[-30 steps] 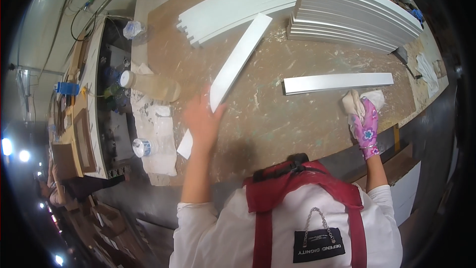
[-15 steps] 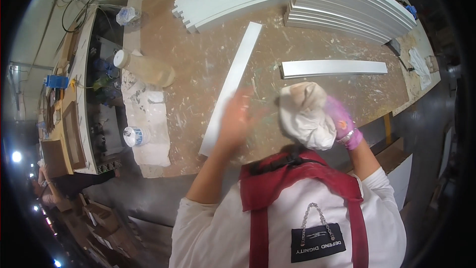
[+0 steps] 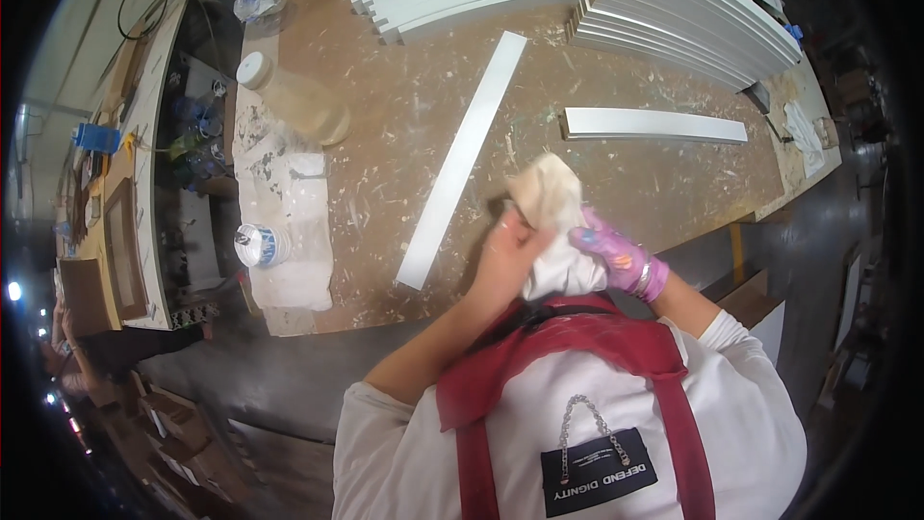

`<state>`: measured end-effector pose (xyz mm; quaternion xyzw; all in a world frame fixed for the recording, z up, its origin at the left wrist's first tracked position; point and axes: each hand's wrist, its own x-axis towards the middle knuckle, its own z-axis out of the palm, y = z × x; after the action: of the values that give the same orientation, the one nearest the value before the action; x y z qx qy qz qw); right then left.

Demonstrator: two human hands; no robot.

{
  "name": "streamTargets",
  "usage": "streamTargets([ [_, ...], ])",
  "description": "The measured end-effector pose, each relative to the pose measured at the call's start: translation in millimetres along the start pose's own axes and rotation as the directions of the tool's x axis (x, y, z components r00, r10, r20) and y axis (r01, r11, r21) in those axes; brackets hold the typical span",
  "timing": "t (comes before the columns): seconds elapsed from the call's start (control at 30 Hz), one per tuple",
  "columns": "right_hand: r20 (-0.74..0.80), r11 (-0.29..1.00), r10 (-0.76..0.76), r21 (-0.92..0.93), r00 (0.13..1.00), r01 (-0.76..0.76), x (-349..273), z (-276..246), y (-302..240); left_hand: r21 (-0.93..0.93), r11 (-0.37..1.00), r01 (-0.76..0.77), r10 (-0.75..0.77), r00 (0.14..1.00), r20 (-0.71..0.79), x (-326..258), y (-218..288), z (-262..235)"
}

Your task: The person wipes white wooden slats using a cloth dampened with liquid from a plastic bottle, handling them one at a time and stacking them after cleaning.

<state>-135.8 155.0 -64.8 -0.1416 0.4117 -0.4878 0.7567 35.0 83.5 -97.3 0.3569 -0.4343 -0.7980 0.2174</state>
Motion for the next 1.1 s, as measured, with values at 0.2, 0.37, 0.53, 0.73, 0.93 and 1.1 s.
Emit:
streamTargets([
  [0.2, -0.088, 0.974, -0.163, -0.171, 0.983, 0.146, 9.8, -17.1, -22.4, 0.675, 0.65, -0.349, 0.625, 0.751, -0.214, -14.2, 68.8, -107.1],
  [0.37, -0.155, 0.906, -0.264, -0.378, 0.952, 0.19, 11.2, -39.3, -44.2, 0.491, 0.776, -0.395, 0.63, 0.516, -0.58, 22.9, 124.0, -206.2],
  [0.53, -0.031, 0.391, -0.481, -0.902, 0.876, 0.183, 3.5, -34.5, -66.3, 0.648, 0.712, -0.27, 0.657, 0.58, -0.481, 61.3, 138.7, -232.8],
  [0.73, -0.267, 0.689, -0.558, -0.677, 0.786, 0.259, -15.4, -19.7, -85.0, 0.696, 0.588, -0.413, 0.801, 0.178, -0.571, 35.1, 128.8, -159.1],
  [0.93, -0.199, 0.836, -0.432, -0.454, 0.879, 0.308, -13.6, 38.0, -79.7, 0.294, 0.878, -0.377, 0.369, 0.926, 0.085, 19.8, 48.3, -56.9],
  [1.1, -0.167, 0.88, -0.42, -0.316, 0.892, 0.355, -26.5, 47.1, -74.0, -0.253, 0.927, 0.278, -0.212, 0.943, 0.258, 41.1, 33.4, -12.4],
])
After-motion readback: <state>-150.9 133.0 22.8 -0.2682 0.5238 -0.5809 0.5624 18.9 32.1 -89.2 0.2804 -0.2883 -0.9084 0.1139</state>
